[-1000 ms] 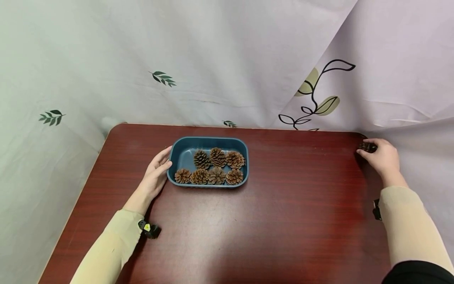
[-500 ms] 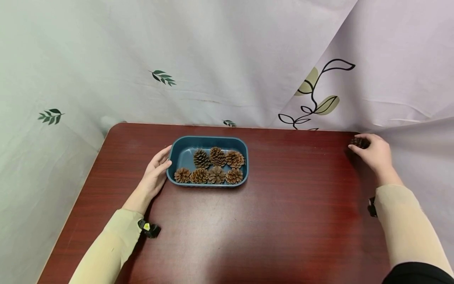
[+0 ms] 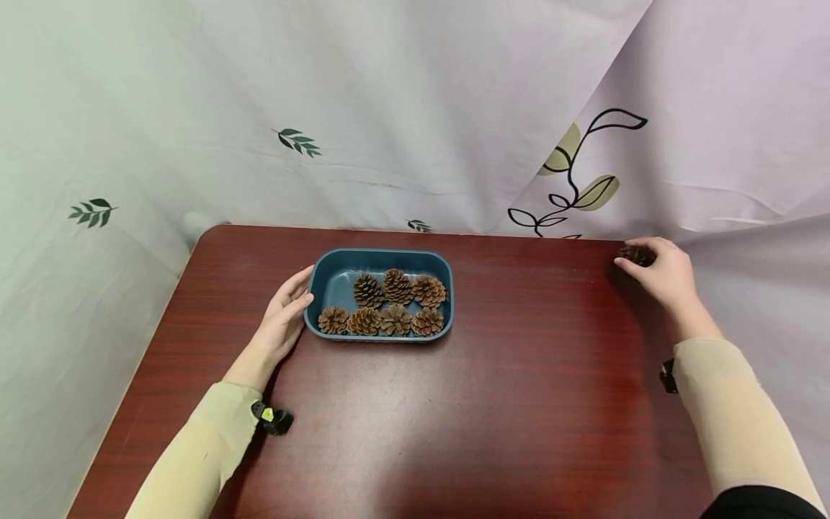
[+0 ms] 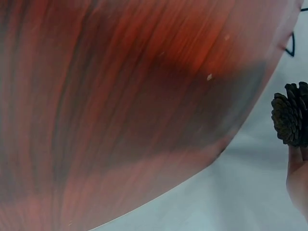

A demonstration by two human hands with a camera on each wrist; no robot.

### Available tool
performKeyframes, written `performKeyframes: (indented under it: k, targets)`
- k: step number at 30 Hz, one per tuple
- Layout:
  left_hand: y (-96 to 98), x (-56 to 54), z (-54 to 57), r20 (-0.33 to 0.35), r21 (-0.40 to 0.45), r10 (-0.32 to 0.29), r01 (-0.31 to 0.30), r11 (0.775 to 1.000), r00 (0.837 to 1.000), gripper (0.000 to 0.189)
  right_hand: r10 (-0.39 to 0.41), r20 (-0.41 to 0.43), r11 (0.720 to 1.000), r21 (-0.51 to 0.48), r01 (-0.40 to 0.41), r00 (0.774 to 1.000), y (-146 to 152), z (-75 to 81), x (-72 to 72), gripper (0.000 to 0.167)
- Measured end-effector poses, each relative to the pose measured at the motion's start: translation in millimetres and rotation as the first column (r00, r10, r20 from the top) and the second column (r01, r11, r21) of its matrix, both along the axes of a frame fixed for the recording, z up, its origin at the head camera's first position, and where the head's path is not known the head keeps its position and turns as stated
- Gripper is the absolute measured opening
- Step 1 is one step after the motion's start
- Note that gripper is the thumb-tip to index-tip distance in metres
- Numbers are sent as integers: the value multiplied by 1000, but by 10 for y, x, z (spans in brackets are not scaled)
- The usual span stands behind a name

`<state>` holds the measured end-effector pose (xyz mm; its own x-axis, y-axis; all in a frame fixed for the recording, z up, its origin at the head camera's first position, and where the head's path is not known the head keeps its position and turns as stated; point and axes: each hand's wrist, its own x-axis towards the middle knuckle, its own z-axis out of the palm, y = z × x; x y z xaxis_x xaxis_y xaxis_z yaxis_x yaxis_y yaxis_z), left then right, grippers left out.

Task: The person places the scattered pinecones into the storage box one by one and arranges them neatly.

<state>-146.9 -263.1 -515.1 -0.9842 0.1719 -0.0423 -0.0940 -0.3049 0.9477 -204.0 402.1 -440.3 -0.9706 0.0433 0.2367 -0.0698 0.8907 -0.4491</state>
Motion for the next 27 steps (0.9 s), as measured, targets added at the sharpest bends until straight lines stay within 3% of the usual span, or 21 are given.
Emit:
performKeyframes:
  k: [16,27]
  targets:
    - [-7,8,5,1,6,-1,1,1000,1000,58,59,-57,994,-85,-64,997,-464,121,-11,36]
    - [1,13,14,6,-4,1,-1,1000,1000,56,124,-101,989,-70,-131,987,-672,125,10,34]
